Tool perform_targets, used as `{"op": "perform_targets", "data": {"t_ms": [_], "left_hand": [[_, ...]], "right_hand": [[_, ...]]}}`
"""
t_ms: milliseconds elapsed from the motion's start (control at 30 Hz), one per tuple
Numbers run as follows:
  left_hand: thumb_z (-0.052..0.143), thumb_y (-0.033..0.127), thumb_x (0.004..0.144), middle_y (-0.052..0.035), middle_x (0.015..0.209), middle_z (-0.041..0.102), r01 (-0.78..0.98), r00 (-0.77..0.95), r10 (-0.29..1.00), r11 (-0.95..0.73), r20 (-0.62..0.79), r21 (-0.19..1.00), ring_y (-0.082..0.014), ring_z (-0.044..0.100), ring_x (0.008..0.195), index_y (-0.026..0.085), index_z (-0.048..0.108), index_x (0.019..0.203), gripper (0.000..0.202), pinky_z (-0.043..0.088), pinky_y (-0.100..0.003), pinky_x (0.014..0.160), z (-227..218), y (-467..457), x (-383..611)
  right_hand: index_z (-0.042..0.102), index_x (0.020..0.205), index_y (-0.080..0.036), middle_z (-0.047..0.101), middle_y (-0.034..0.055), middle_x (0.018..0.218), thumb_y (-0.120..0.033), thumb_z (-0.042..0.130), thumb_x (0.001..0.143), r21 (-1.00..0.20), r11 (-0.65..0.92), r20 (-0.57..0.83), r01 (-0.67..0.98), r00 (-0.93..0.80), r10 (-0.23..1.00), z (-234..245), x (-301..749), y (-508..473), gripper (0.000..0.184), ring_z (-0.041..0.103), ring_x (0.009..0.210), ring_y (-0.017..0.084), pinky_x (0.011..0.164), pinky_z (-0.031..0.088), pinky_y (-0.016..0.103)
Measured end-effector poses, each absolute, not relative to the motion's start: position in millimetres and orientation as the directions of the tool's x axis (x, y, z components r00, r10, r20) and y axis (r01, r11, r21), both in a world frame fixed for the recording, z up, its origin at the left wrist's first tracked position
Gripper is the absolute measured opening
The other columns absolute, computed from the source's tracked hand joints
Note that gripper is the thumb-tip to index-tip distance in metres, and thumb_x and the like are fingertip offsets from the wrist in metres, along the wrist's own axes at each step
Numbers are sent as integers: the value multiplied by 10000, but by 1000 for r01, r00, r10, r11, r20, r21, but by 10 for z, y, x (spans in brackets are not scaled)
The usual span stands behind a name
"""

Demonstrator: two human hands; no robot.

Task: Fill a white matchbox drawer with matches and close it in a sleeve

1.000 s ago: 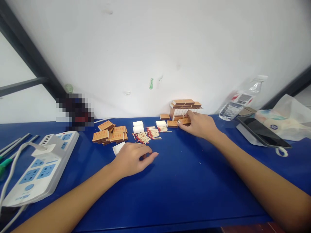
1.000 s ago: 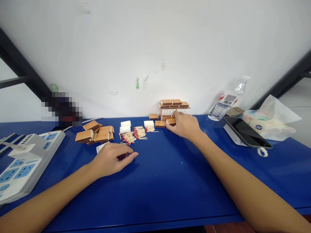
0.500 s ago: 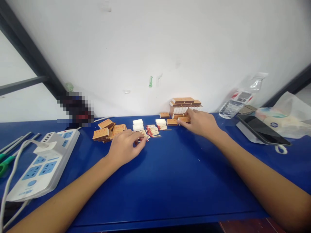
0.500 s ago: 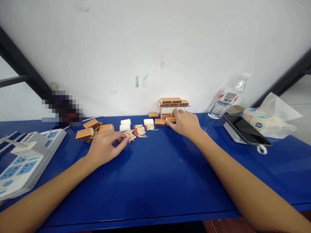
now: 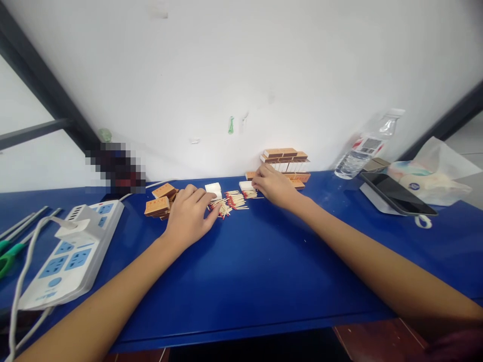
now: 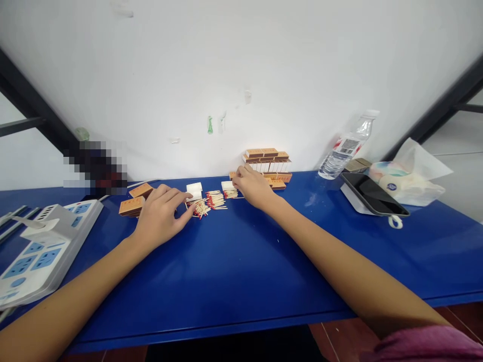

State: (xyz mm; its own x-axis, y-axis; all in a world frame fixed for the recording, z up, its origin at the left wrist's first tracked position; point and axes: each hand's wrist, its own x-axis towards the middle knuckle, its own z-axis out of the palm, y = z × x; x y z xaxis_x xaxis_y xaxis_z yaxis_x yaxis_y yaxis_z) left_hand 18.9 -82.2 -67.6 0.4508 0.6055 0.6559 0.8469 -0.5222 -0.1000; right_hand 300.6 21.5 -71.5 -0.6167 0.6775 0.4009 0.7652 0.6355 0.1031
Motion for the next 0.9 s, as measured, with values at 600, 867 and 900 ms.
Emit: {"op": "perform_targets", "data": {"t_ms": [600, 867, 900], "left_hand": [[676, 470, 982, -105, 999, 748, 766, 495, 629, -642, 599, 41, -278, 601, 927, 143, 726, 1152, 372, 513, -452, 876, -674, -941, 309], [751, 509, 912, -97, 995, 718, 685, 615, 646, -722, 452, 99, -289, 621, 968, 169, 771, 1049, 367, 528, -462, 886, -751, -979, 336], [750, 490, 917, -93, 983, 713, 680, 619, 647, -725, 445, 108, -286, 623, 967, 174, 778, 1040, 341, 529, -462, 892, -757, -978, 335]], "right_hand": [[683, 1024, -138, 614, 152, 1092, -196, 447, 1071, 39, 844, 354, 535, -797, 489, -488, 2931, -574, 247, 600, 933, 239, 806, 520, 375], [700, 1041, -202, 661, 70, 995, -253, 578, 1040, -338, 822, 295, 458, -778, 554, -522, 2914, -538, 132, 634, 887, 205, 807, 529, 349], [706, 1071, -200, 672, 84, 1010, -255, 575, 1040, -305, 812, 344, 498, -737, 582, -542, 2938, -430, 145, 635, 934, 227, 841, 530, 373]]}}
